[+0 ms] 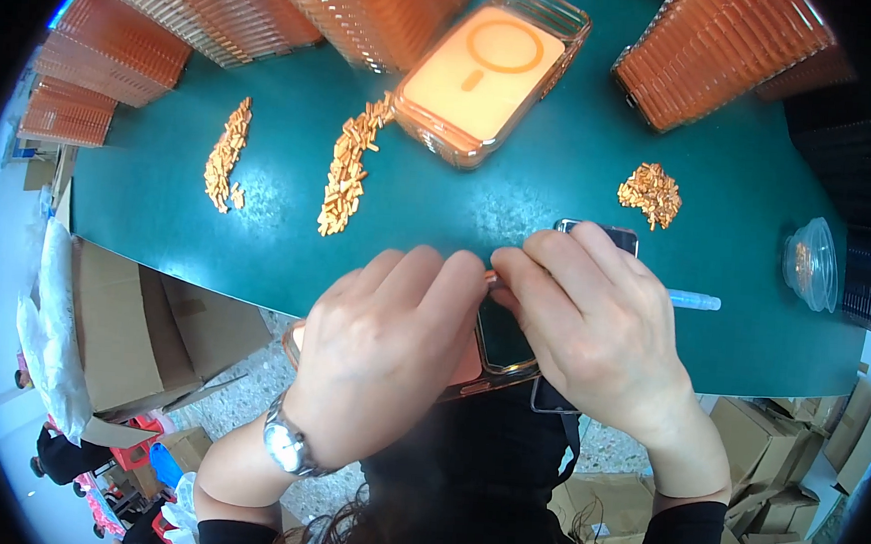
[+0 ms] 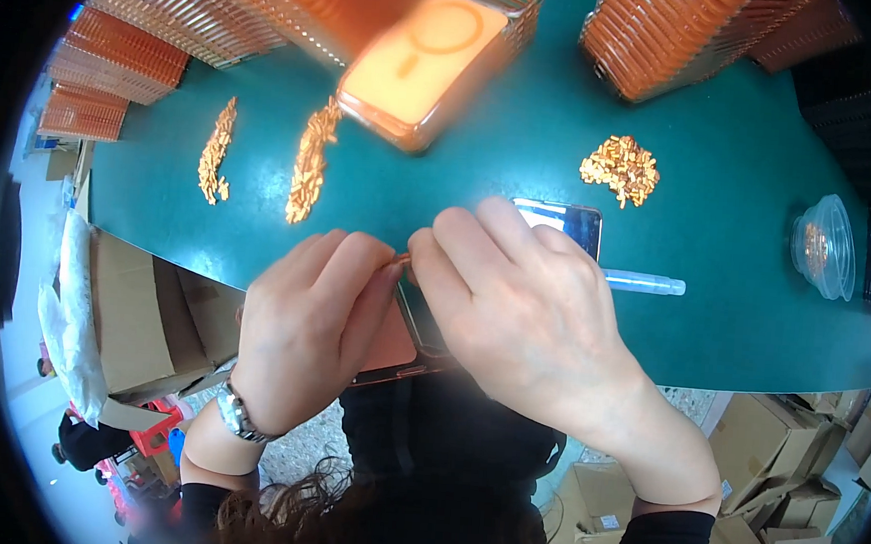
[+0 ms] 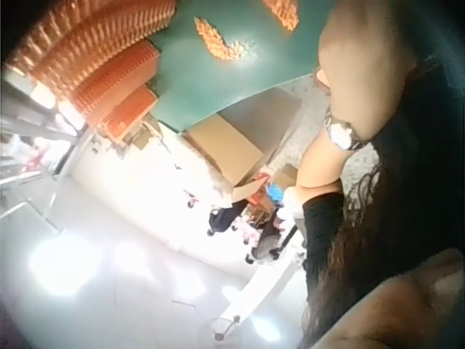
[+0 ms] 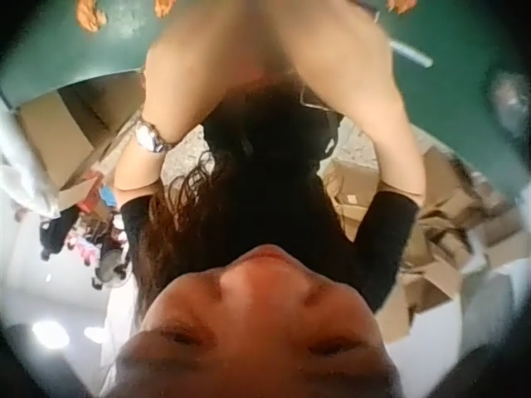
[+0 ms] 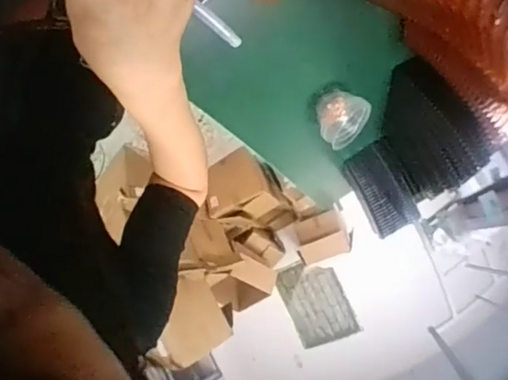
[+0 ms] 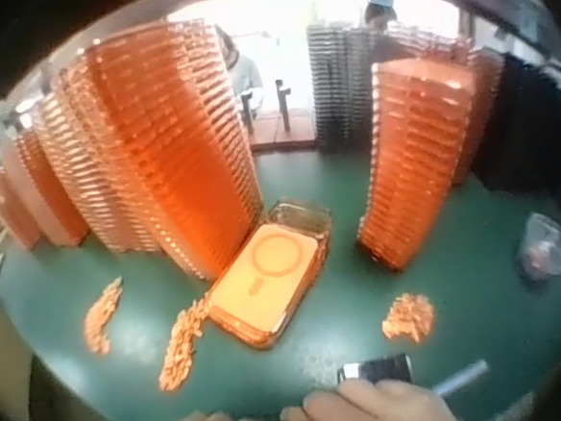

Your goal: Assembling components into mobile phone cases at a factory workstation.

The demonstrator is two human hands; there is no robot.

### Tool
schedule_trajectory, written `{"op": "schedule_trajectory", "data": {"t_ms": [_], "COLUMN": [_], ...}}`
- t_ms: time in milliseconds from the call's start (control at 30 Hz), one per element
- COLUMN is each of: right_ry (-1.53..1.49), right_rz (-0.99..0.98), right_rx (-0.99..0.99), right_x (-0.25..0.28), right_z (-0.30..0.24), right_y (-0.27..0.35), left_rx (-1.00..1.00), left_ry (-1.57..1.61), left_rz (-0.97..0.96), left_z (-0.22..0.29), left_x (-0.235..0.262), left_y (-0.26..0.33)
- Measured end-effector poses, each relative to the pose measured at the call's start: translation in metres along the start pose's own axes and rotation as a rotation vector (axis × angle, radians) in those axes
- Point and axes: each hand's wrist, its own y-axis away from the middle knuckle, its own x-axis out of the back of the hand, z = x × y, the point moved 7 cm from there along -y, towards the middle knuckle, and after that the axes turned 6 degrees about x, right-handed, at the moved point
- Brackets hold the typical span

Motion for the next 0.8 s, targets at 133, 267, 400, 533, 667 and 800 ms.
{"op": "schedule_trajectory", "data": {"t_ms": [133,267,400,533,667,800], "right_ry": [-0.04,0.038,0.082,0.085,0.09,0.113], "right_rz": [0.021,-0.043,0.051,0.106,0.232,0.426], "right_rx": [0.011,0.053,0.108,0.096,0.188,0.233], "right_x": [0.022,0.033,0.032,0.03,0.042,0.052], "right_z": [-0.008,-0.018,-0.017,-0.013,-0.01,0.004], "right_y": [-0.002,-0.001,0.005,0.007,0.009,0.018], "left_rx": [0.021,-0.09,-0.142,-0.155,-0.093,-0.043], "left_ry": [0.079,-0.041,-0.112,-0.141,-0.097,0.148], "left_rz": [0.021,0.088,0.114,0.145,0.0,-0.242], "left_z": [0.012,0.02,0.028,0.031,0.039,0.017], "left_x": [0.016,0.024,0.022,0.025,0.052,0.063], "left_y": [0.002,0.004,0.006,0.005,0.001,-0.014]}}
